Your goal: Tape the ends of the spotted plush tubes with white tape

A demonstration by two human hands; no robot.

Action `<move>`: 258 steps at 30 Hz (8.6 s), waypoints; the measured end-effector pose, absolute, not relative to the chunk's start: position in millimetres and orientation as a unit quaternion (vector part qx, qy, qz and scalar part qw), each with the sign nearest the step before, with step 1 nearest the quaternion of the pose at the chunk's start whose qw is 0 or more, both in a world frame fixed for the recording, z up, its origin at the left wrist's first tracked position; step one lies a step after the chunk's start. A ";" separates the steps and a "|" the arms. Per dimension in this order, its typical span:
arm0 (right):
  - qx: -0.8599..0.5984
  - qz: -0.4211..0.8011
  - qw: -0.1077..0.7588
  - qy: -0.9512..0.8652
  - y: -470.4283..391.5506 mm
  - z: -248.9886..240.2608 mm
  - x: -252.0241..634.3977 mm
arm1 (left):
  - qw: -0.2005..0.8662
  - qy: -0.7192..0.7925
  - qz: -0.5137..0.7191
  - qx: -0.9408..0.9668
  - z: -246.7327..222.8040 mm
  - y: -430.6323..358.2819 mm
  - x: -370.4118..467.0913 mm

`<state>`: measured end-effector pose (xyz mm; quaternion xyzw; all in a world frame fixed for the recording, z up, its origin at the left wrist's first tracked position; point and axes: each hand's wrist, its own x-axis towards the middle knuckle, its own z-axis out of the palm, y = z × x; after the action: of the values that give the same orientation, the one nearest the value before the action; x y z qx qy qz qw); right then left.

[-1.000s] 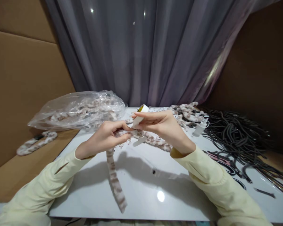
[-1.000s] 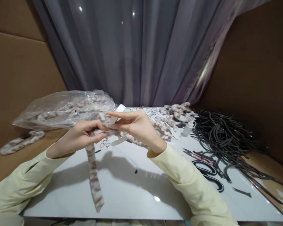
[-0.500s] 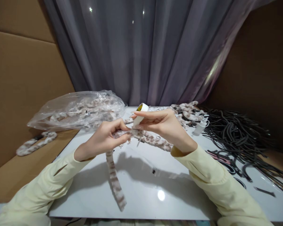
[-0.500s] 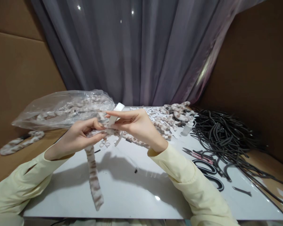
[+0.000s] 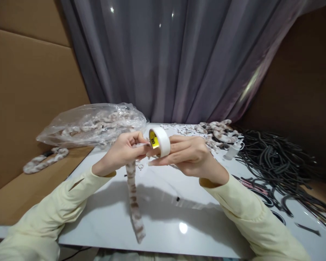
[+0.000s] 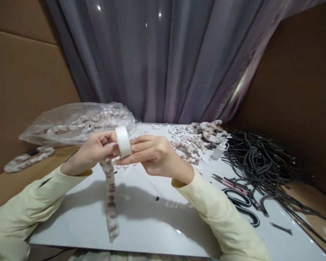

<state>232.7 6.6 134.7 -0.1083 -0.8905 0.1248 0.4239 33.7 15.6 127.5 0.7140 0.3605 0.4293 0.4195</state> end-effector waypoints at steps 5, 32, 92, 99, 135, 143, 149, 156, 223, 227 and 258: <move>-0.071 0.082 0.257 -0.960 4.5 143.3 239.2 | 0.389 0.322 0.508 0.698 122.5 28.9 27.6; -0.311 -0.139 0.278 -0.898 1.9 116.0 218.0 | 0.039 0.244 0.311 0.918 110.2 11.0 33.7; -0.297 0.017 0.293 -0.909 42.8 100.4 224.4 | 0.405 0.429 0.378 0.714 105.7 32.3 41.0; -0.348 0.096 0.272 -0.892 39.8 103.5 223.9 | 0.341 0.439 0.360 0.749 106.5 23.1 45.7; -0.373 0.429 0.426 -0.704 34.1 119.6 227.7 | 0.539 0.380 0.286 0.695 105.1 43.2 35.6; -0.359 0.458 0.406 -0.705 24.3 125.4 226.9 | 0.512 0.401 0.325 0.687 103.9 43.6 36.0; -0.372 0.447 0.358 -0.730 19.2 127.3 226.6 | 0.545 0.414 0.381 0.621 114.2 38.7 34.3; -0.411 0.395 0.287 -0.770 16.5 130.4 228.7 | 0.620 0.397 0.423 0.528 116.4 37.3 35.9; -0.473 0.340 0.159 -0.797 31.1 115.2 223.6 | 0.180 0.384 0.261 0.867 116.2 16.4 37.6; -0.443 0.334 0.116 -0.824 28.6 114.1 223.0 | 0.205 0.384 0.211 0.875 108.8 17.4 42.4; -0.428 0.641 0.144 -0.621 -49.3 67.1 276.5 | 0.284 0.337 0.193 0.877 72.6 14.4 59.7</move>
<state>276.5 -49.3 67.1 -0.4277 -0.6205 0.6414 0.1436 59.7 14.4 72.6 0.8767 0.3365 0.1930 0.2844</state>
